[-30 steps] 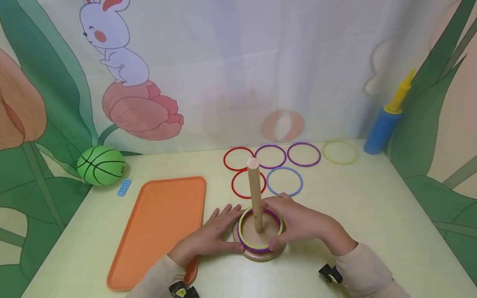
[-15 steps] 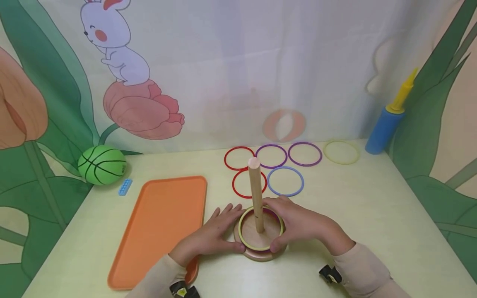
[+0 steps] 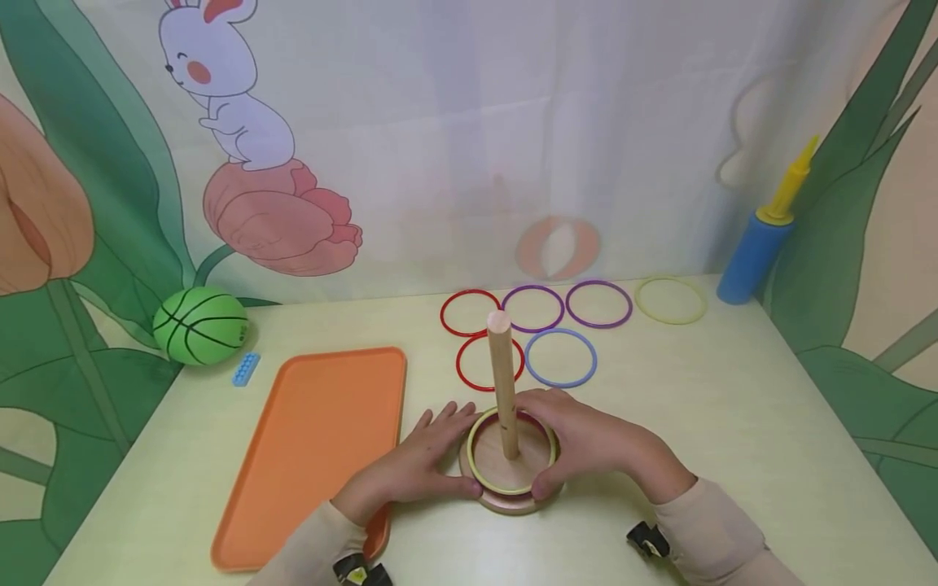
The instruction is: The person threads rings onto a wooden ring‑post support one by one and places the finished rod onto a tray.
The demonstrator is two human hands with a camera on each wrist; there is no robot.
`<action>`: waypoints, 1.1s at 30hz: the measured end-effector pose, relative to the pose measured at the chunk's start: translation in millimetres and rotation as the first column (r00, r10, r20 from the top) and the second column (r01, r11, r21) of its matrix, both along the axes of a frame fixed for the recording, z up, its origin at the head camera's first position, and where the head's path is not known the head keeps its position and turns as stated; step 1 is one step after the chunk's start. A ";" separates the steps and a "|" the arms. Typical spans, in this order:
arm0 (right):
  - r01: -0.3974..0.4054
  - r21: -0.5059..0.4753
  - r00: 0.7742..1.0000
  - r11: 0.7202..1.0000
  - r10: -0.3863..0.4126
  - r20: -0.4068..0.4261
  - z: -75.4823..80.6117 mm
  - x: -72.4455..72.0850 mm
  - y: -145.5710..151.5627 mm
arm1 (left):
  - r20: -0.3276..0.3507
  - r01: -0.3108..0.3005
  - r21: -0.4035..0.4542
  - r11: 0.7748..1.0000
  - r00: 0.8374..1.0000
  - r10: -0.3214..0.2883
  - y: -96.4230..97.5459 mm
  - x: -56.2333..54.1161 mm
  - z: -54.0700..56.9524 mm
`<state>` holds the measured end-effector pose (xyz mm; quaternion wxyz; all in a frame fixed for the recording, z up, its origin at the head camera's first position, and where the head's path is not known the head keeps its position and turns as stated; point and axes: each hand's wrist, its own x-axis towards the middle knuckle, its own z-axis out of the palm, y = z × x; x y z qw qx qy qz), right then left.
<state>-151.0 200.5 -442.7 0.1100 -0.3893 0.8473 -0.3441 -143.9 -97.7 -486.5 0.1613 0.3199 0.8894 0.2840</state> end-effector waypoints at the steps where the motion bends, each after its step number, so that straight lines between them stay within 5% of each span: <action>1: -0.002 -0.002 1.000 1.000 0.002 -0.003 0.0 -0.8 0.3 | 0.000 0.000 -0.001 1.000 1.000 0.000 -0.1 0.1 0.0; 8: 0.063 -0.093 0.989 0.994 -0.050 0.137 -2.0 -4.3 12.6 | 0.007 0.001 0.007 1.000 1.000 -0.001 0.4 0.5 -1.1; 12: 0.078 -0.165 0.991 0.983 -0.058 0.122 -5.4 -11.8 24.9 | 0.007 0.004 0.010 1.000 1.000 -0.004 1.1 0.9 -2.5; 14: 0.149 -0.199 0.986 0.969 -0.132 0.100 -7.5 -16.2 31.1 | 0.006 0.004 0.009 1.000 1.000 -0.004 1.3 1.3 -2.8; 16: 0.280 -0.227 0.960 0.933 -0.265 0.095 -9.4 -20.9 36.1 | 0.005 0.004 0.008 1.000 1.000 -0.004 1.3 1.6 -3.1; 19: 0.493 -0.231 0.870 0.839 -0.474 0.136 -13.3 -27.4 42.7 | 0.007 0.003 0.006 1.000 1.000 -0.003 0.8 2.3 -2.8; 22: 0.587 -0.200 0.810 0.785 -0.566 0.156 -18.1 -33.5 50.3 | 0.008 0.001 0.005 1.000 1.000 -0.001 0.4 2.6 -1.8; 33: 0.553 0.027 0.830 0.833 -0.553 0.074 -37.9 -44.4 63.0 | 0.006 0.001 0.004 1.000 1.000 -0.001 0.4 0.4 -0.1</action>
